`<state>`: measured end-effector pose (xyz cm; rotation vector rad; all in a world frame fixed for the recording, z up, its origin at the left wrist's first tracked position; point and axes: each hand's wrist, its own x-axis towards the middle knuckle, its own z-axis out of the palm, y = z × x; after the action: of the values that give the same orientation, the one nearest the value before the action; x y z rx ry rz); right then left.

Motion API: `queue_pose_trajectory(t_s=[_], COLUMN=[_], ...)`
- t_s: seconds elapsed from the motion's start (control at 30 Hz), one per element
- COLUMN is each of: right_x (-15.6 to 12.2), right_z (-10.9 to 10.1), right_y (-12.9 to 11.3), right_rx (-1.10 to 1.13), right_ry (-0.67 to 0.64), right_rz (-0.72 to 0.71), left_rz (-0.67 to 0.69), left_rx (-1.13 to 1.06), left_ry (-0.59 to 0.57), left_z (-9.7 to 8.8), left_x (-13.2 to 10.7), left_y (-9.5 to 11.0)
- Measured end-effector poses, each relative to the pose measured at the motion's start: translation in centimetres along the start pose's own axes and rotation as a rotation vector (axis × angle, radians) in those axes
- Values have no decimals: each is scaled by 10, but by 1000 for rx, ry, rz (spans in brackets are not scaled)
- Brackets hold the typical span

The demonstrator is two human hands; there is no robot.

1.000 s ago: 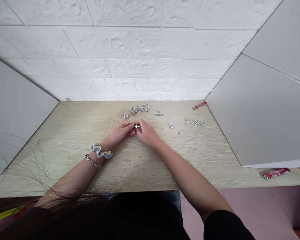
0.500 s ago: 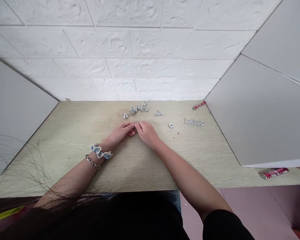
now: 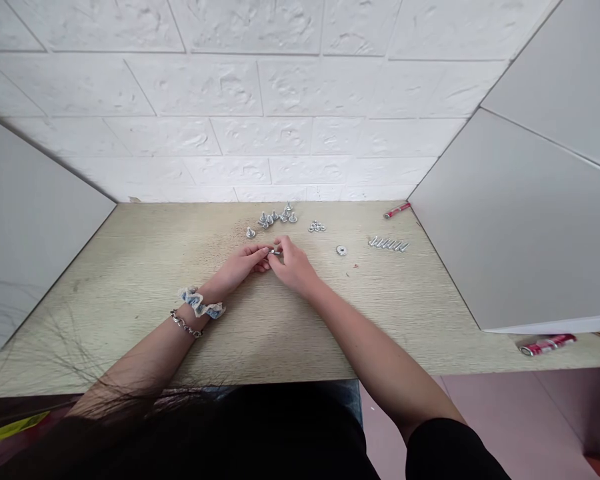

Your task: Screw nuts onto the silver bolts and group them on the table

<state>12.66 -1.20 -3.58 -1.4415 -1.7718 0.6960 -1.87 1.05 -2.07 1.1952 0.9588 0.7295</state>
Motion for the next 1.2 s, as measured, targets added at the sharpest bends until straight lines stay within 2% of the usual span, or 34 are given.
queue_pose_trajectory(t_s=[0.3, 0.47, 0.63, 0.87, 1.2], right_x=[1, 4, 5, 2, 0], right_z=[-1, 1, 1, 0, -1], right_y=[-1, 3, 7, 4, -1], right_rx=[14, -60, -108, -68, -41], right_ry=[21, 28, -11, -59, -16], right_rz=[20, -61, -85, -115, -56], left_rz=[4, 5, -10, -14, -10], left_rx=[58, 57, 64, 50, 30], left_ry=[5, 0, 12, 25, 13], left_z=[1, 0, 0, 1, 1], left_x=[-1, 1, 1, 0, 0], left_y=[2, 0, 0, 2, 1])
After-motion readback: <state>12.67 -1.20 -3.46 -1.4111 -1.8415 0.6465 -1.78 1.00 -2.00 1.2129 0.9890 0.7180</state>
